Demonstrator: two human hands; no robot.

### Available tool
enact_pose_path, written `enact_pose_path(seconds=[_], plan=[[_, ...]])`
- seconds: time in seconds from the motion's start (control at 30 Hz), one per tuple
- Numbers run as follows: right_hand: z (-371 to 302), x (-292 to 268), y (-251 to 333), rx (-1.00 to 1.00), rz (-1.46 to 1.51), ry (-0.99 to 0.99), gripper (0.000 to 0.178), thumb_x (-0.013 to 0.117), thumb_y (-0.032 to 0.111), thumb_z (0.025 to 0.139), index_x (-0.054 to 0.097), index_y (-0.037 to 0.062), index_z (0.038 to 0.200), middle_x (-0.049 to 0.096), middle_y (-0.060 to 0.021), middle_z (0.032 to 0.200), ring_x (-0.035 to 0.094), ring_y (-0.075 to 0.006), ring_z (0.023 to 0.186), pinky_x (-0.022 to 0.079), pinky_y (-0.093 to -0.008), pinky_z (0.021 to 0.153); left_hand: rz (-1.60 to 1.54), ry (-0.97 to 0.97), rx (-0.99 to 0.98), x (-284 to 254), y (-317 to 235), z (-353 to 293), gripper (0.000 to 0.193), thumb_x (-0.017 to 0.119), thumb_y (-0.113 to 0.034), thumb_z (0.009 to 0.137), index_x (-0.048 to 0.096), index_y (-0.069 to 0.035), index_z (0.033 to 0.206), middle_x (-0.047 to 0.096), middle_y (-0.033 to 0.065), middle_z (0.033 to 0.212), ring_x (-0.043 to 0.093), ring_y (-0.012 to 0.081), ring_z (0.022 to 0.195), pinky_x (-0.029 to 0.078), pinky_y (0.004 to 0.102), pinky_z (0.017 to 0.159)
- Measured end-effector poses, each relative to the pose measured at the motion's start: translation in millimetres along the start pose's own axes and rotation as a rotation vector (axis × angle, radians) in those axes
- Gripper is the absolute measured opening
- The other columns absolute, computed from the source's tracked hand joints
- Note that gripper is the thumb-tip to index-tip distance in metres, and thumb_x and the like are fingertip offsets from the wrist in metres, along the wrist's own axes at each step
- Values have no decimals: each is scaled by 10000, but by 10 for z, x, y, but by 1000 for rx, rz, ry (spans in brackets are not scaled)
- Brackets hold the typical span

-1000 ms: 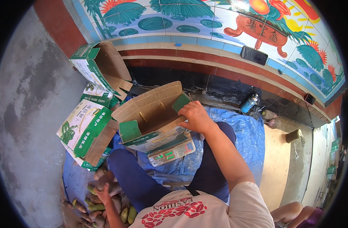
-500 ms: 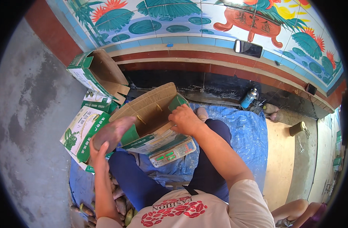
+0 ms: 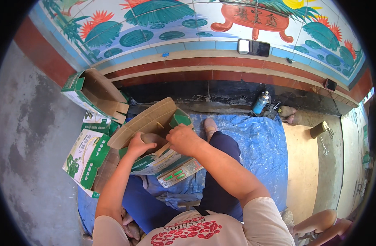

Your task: The recorder and another person are sorting and packing long vegetables into cardboard boxes while squatting on the floor.

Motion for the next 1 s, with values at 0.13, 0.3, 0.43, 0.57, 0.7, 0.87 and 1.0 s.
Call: enact_pose_path(seconds=[0.13,0.3,0.43,0.57,0.7,0.87,1.0], plan=[[7,36,36,-20,33,-27,164,661,250,736,662,104,811,643,-71,801,623,-233,832,451,-348,764,376,210,-13,92,175,231,858,808,-428,519,471,23,1167,595,253,1086,582,350,1038,461,371,879],[0,25,40,-21,109,-19,172,663,247,755,642,81,796,619,-77,802,608,-264,825,476,-370,732,464,344,-91,210,416,371,810,820,-334,547,474,-10,1204,572,241,1157,553,349,1102,443,386,915],[60,71,47,-24,93,-32,158,655,241,765,640,88,802,615,-72,794,605,-259,821,472,-368,730,545,382,-102,333,658,529,723,779,-291,626,470,-32,1226,565,233,1177,542,355,1114,436,392,929],[59,110,22,-29,106,-51,138,635,238,786,635,101,807,609,-67,785,603,-250,820,468,-367,724,601,399,-56,317,794,573,627,719,-271,710,486,-89,1262,560,193,1210,539,332,1123,432,394,935],[119,115,76,-28,88,-79,119,611,229,792,656,121,808,633,-62,775,620,-223,805,470,-346,707,527,465,89,195,871,533,487,672,-320,755,582,-109,1185,592,175,1162,565,305,1085,449,389,903],[121,87,82,-15,50,-90,122,614,235,794,651,120,808,625,-57,774,614,-220,807,464,-348,711,411,278,113,-166,368,140,384,645,-378,783,663,-84,1030,652,169,997,620,310,935,481,383,813],[102,96,60,7,28,-90,118,615,228,795,643,114,808,615,-58,790,602,-225,832,452,-356,738,269,27,102,-376,252,-189,371,626,-405,809,682,-65,944,668,160,892,632,323,831,489,380,738]])
Point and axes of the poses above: each hand's wrist, its own z-axis towards the middle knuckle, its own x-axis out of the palm, y = z × x, the point moved 1 cm from there along z, towards the middle knuckle
